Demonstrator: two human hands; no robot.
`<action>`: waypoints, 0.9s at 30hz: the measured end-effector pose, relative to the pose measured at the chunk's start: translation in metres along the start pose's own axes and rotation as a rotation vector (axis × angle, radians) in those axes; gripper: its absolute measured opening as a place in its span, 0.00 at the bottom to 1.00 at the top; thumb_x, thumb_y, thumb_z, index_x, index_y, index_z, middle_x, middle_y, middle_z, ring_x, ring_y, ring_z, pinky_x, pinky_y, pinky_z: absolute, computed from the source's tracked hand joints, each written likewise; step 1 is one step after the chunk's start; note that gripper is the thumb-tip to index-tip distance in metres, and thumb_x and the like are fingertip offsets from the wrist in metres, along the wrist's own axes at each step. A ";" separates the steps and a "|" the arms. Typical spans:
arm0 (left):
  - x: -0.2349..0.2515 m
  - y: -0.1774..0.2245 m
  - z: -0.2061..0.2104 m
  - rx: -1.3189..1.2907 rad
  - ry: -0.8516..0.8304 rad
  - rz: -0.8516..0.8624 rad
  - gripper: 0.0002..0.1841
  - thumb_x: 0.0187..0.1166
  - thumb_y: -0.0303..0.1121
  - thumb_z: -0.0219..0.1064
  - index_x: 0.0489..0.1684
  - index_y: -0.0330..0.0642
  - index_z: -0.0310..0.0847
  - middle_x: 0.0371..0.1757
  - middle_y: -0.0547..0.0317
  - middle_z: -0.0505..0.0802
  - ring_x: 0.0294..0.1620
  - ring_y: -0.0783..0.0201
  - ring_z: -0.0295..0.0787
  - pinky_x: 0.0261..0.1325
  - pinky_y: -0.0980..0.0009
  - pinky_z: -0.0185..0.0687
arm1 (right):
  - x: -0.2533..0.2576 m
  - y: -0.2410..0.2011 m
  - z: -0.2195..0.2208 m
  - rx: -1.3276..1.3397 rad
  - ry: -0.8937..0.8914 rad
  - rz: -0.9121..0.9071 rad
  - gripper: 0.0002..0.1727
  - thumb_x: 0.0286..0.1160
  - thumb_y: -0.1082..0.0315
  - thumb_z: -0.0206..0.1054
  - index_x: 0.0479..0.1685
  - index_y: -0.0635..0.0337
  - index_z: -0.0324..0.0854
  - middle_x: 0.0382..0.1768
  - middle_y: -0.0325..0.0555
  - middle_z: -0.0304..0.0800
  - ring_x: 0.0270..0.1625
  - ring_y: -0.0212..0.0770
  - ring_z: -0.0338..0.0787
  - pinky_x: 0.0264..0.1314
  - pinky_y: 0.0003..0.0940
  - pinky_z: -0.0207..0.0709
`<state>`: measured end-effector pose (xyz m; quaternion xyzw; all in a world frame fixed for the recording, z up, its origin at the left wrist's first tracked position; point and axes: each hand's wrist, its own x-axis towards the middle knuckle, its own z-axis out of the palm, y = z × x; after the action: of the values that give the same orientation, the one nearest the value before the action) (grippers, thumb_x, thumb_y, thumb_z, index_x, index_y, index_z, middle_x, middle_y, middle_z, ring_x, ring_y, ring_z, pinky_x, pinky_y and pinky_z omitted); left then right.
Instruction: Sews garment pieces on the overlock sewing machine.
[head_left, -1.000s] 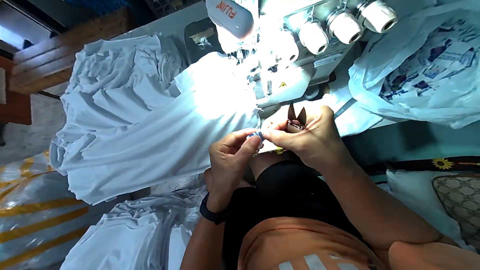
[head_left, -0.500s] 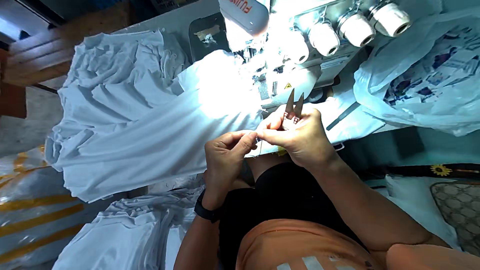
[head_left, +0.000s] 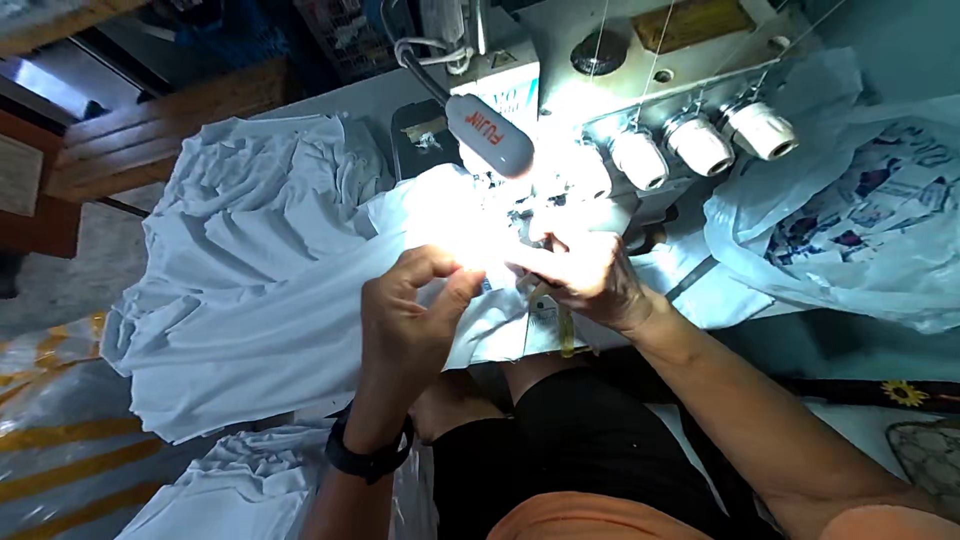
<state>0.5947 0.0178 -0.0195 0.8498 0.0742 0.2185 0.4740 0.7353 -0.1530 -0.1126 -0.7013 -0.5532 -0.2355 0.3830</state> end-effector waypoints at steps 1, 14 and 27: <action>0.006 -0.003 0.005 0.061 -0.018 0.013 0.04 0.74 0.27 0.69 0.30 0.38 0.88 0.51 0.63 0.92 0.56 0.76 0.86 0.61 0.77 0.83 | -0.001 0.001 0.003 0.027 0.006 -0.030 0.10 0.74 0.73 0.68 0.46 0.56 0.96 0.42 0.60 0.89 0.29 0.44 0.83 0.24 0.32 0.70; 0.022 -0.034 0.043 0.410 0.026 0.056 0.06 0.70 0.32 0.73 0.27 0.40 0.92 0.48 0.51 0.94 0.68 0.49 0.83 0.76 0.37 0.58 | -0.005 -0.019 0.002 -0.009 0.027 -0.010 0.10 0.74 0.76 0.64 0.38 0.62 0.93 0.44 0.55 0.97 0.33 0.46 0.89 0.29 0.35 0.74; 0.030 -0.030 0.033 0.338 -0.050 0.047 0.09 0.64 0.30 0.74 0.15 0.41 0.84 0.43 0.55 0.91 0.57 0.59 0.84 0.67 0.55 0.71 | 0.002 -0.035 -0.008 -0.119 -0.035 0.076 0.09 0.72 0.74 0.65 0.35 0.59 0.93 0.43 0.52 0.97 0.25 0.43 0.83 0.22 0.35 0.64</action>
<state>0.6387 0.0188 -0.0506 0.9240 0.0782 0.1929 0.3206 0.7031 -0.1550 -0.0960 -0.7473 -0.5177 -0.2408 0.3399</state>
